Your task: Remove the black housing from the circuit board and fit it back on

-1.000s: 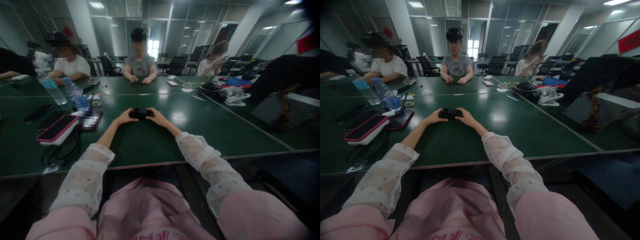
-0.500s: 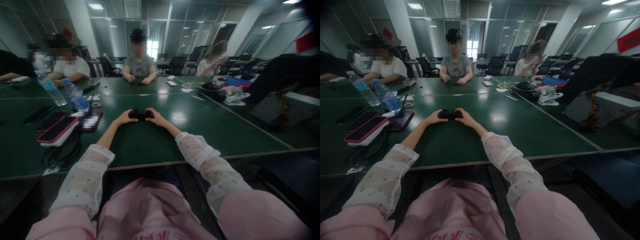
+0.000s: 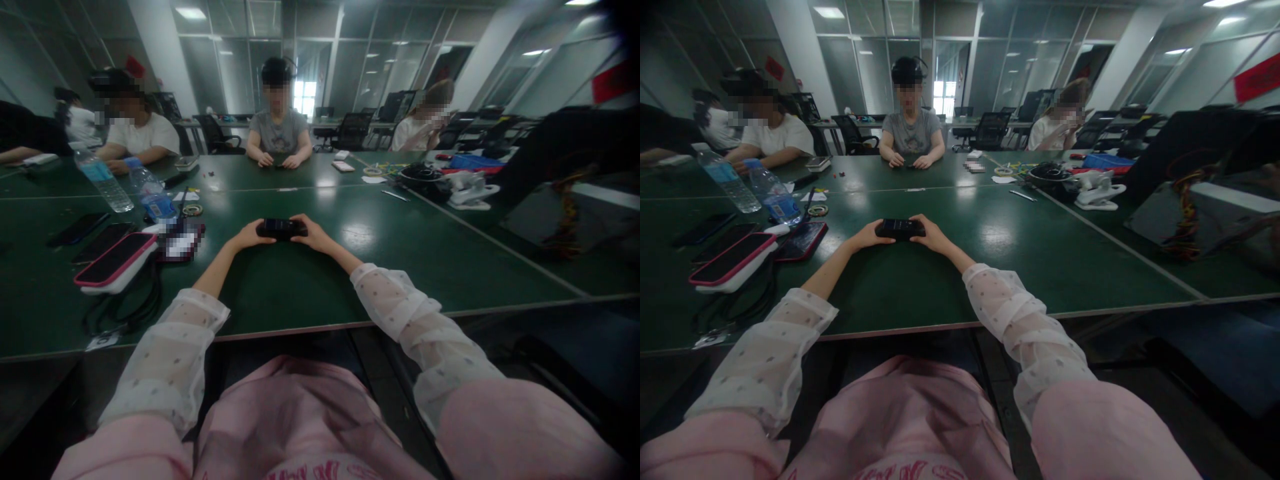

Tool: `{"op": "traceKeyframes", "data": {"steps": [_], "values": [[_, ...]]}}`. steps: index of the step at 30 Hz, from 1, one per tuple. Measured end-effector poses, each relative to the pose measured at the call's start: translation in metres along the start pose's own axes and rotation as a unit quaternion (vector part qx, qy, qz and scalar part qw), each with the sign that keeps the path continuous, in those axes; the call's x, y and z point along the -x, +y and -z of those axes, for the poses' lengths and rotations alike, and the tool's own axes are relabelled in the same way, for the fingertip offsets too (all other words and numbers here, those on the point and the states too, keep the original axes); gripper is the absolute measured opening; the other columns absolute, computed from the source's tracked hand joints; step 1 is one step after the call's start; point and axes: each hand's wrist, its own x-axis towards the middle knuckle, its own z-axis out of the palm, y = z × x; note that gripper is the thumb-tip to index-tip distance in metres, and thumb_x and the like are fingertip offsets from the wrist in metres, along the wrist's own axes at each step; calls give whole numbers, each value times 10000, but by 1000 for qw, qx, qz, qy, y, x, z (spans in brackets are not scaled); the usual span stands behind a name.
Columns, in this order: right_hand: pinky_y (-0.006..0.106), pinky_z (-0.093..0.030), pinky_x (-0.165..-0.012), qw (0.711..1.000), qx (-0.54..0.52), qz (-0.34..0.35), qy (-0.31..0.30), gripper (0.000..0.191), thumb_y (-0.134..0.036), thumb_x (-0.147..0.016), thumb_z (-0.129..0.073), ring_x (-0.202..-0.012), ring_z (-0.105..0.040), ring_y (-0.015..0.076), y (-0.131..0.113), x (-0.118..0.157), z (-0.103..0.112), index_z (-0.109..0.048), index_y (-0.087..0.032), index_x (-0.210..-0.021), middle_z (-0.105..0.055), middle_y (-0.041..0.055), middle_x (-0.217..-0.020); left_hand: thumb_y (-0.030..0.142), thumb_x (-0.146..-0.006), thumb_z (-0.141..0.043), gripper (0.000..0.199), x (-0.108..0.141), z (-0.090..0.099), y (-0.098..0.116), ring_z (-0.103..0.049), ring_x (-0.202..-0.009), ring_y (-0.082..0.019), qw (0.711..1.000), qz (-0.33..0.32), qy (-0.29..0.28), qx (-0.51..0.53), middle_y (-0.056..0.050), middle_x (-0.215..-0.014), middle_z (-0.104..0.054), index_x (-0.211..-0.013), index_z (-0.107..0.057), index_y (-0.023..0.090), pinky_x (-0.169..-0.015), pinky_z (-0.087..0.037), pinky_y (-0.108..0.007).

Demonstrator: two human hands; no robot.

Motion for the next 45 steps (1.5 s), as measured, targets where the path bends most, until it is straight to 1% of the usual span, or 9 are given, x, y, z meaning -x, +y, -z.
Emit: {"op": "traceKeyframes", "data": {"steps": [8, 15, 21, 27, 32, 36, 45], "values": [[470, -462, -942, 1000, 8, -6, 4, 544, -215, -716, -690, -1066, -579, 251, 4, 0, 4, -472, -227, -1214, -574, 70, -1173, 471, -643, -766, 643, 0, -1, 1, -580, -1089, -279, 1000, -8, 7, 1, -99, -1157, -631, -1174, -567, 166, -978, -405, -449], [458, -469, -944, 1000, 10, -5, 8, 535, -206, -721, -679, -1071, -574, 246, 5, 1, 7, -466, -225, -1212, -562, 73, -1183, 469, -667, -756, 634, 1, -2, 4, -576, -1116, -283, 1000, 0, 7, 27, -118, -1189, -625, -1185, -568, 155, -1002, -401, -443], [471, -465, -945, 1000, 16, -8, 10, 531, -204, -715, -680, -1068, -571, 248, 5, 1, 6, -467, -234, -1202, -557, 67, -1178, 490, -683, -742, 629, 1, -2, 6, -576, -1119, -283, 999, 0, 8, 32, -122, -1197, -622, -1186, -570, 154, -998, -411, -431], [463, -459, -948, 1000, 17, 0, 12, 528, -202, -705, -687, -1073, -565, 250, 3, 0, 7, -474, -224, -1188, -559, 67, -1164, 587, -751, -644, 611, 0, -2, 6, -566, -1129, -281, 999, -4, 7, 32, -118, -1204, -621, -1169, -581, 146, -1002, -408, -402], [460, -463, -941, 1000, 12, -3, 10, 522, -198, -698, -687, -1071, -564, 248, 0, 0, 7, -477, -234, -1174, -552, 62, -1161, 646, -785, -559, 633, 0, -2, 6, -577, -1098, -286, 1000, -1, 4, 30, -117, -1167, -638, -1154, -591, 134, -977, -419, -397], [469, -451, -952, 1000, 13, -1, 10, 529, -195, -694, -689, -1073, -562, 249, 2, 1, 8, -475, -246, -1176, -552, 58, -1168, 640, -787, -562, 623, 1, -1, 8, -581, -1086, -286, 1000, -1, 6, 28, -112, -1163, -639, -1160, -591, 142, -964, -427, -397], [445, -462, -920, 1000, 10, 25, 13, 525, -206, -694, -690, -1040, -568, 247, 3, 1, 9, -478, -227, -1174, -560, 60, -1131, 592, -786, -605, 599, 3, 0, 11, -584, -1094, -284, 999, 9, -2, 46, -118, -1184, -634, -1178, -587, 140, -964, -433, -395]]}}
